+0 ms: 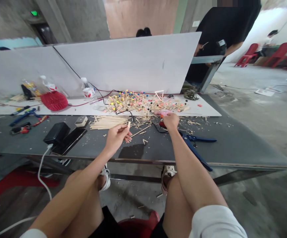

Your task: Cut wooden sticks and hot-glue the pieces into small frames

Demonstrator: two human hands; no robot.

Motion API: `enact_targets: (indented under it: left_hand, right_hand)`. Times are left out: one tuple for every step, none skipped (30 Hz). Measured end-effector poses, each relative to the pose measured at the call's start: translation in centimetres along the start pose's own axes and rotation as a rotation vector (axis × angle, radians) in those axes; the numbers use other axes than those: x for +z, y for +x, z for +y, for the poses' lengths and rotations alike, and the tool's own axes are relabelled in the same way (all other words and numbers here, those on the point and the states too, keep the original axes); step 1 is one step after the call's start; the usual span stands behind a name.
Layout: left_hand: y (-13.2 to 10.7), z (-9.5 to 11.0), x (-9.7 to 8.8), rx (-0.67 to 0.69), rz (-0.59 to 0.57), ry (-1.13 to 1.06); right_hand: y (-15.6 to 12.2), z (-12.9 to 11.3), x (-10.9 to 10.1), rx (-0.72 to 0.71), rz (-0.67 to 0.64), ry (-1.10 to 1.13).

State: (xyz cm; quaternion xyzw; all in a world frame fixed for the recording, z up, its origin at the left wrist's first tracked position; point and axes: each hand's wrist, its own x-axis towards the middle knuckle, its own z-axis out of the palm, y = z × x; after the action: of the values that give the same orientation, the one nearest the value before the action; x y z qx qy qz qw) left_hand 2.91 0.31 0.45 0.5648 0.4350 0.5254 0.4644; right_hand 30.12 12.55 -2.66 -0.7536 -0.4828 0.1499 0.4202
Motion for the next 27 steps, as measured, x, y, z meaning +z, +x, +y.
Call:
enact_targets:
  left_hand:
    - [0.0, 0.0, 0.0, 0.003, -0.003, 0.003]
    - [-0.1, 0.0, -0.1, 0.005, -0.005, 0.007]
    - [-0.1, 0.1, -0.2, 0.007, -0.006, 0.011]
    - [-0.1, 0.1, -0.3, 0.008, -0.006, 0.014]
    - [-0.2, 0.2, -0.4, 0.007, -0.006, 0.015]
    - [-0.2, 0.3, -0.4, 0.007, -0.003, 0.013]
    - [-0.2, 0.4, -0.5, 0.005, -0.001, 0.01]
    - [-0.3, 0.4, -0.5, 0.003, 0.001, 0.007]
    - [-0.3, 0.5, -0.5, 0.002, 0.001, 0.004]
    - [-0.3, 0.5, -0.5, 0.002, 0.0, 0.005]
    - [-0.3, 0.5, -0.5, 0.004, -0.001, 0.011]
    - [-0.3, 0.4, -0.4, 0.007, -0.003, 0.018]
    - [-0.3, 0.4, -0.3, 0.009, -0.004, 0.026]
    - [-0.3, 0.3, -0.2, 0.009, -0.005, 0.032]
    - [-0.3, 0.3, -0.1, 0.008, -0.005, 0.036]
    - [-0.3, 0.2, 0.0, 0.005, -0.006, 0.038]
    - [-0.2, 0.1, 0.1, 0.004, -0.007, 0.037]
    - [-0.2, 0.1, 0.1, 0.003, -0.008, 0.035]
    - [-0.1, 0.0, 0.1, 0.003, -0.009, 0.034]
    - [-0.1, 0.0, 0.2, 0.005, -0.011, 0.032]
    - [-0.1, 0.0, 0.2, 0.008, -0.012, 0.032]
    - [-0.1, 0.1, 0.2, 0.011, -0.013, 0.033]
    - [-0.1, 0.1, 0.2, 0.012, -0.015, 0.034]
    - [-0.1, 0.2, 0.2, 0.011, -0.017, 0.035]
    - [-0.2, 0.2, 0.3, 0.011, -0.019, 0.035]
    - [-0.2, 0.3, 0.3, 0.011, -0.019, 0.035]
    - [-0.2, 0.3, 0.4, 0.012, -0.022, 0.034]
  right_hand:
    - [-0.1, -0.1, -0.1, -0.007, 0.007, -0.031]
    - [-0.2, -0.3, -0.2, -0.015, 0.019, -0.056]
    - [-0.4, -0.6, -0.5, -0.036, 0.036, -0.084]
    - [-0.8, -0.9, -0.8, -0.075, 0.051, -0.116]
    - [-1.3, -1.3, -1.1, -0.123, 0.057, -0.146]
    - [-2.0, -1.7, -1.4, -0.213, 0.04, -0.197]
    - [-2.8, -2.1, -1.8, -0.299, -0.025, -0.232]
    - [-3.7, -2.5, -2.1, -0.374, -0.151, -0.233]
    - [-4.7, -2.7, -2.4, -0.439, -0.304, -0.217]
    - [-5.8, -2.9, -2.5, -0.486, -0.481, -0.212]
    - [-6.8, -3.0, -2.7, -0.515, -0.629, -0.216]
    - [-7.8, -3.1, -2.7, -0.527, -0.72, -0.229]
    - [-8.6, -3.1, -2.6, -0.544, -0.777, -0.251]
    - [-9.2, -3.1, -2.5, -0.567, -0.807, -0.273]
    - [-9.6, -3.1, -2.3, -0.592, -0.819, -0.293]
    - [-9.8, -3.1, -2.2, -0.615, -0.825, -0.314]
    - [-10.0, -3.1, -2.0, -0.633, -0.826, -0.333]
    - [-10.0, -3.2, -1.8, -0.644, -0.826, -0.35]
    - [-9.9, -3.2, -1.7, -0.649, -0.825, -0.363]
    - [-9.9, -3.3, -1.6, -0.653, -0.821, -0.37]
    - [-9.8, -3.3, -1.5, -0.662, -0.814, -0.366]
    - [-9.8, -3.2, -1.5, -0.678, -0.807, -0.356]
    - [-9.8, -3.2, -1.5, -0.701, -0.801, -0.344]
    - [-9.8, -3.2, -1.4, -0.723, -0.799, -0.332]
    - [-9.8, -3.2, -1.4, -0.738, -0.798, -0.326]
    - [-9.9, -3.2, -1.4, -0.745, -0.799, -0.328]
    - [-10.0, -3.2, -1.3, -0.743, -0.802, -0.338]
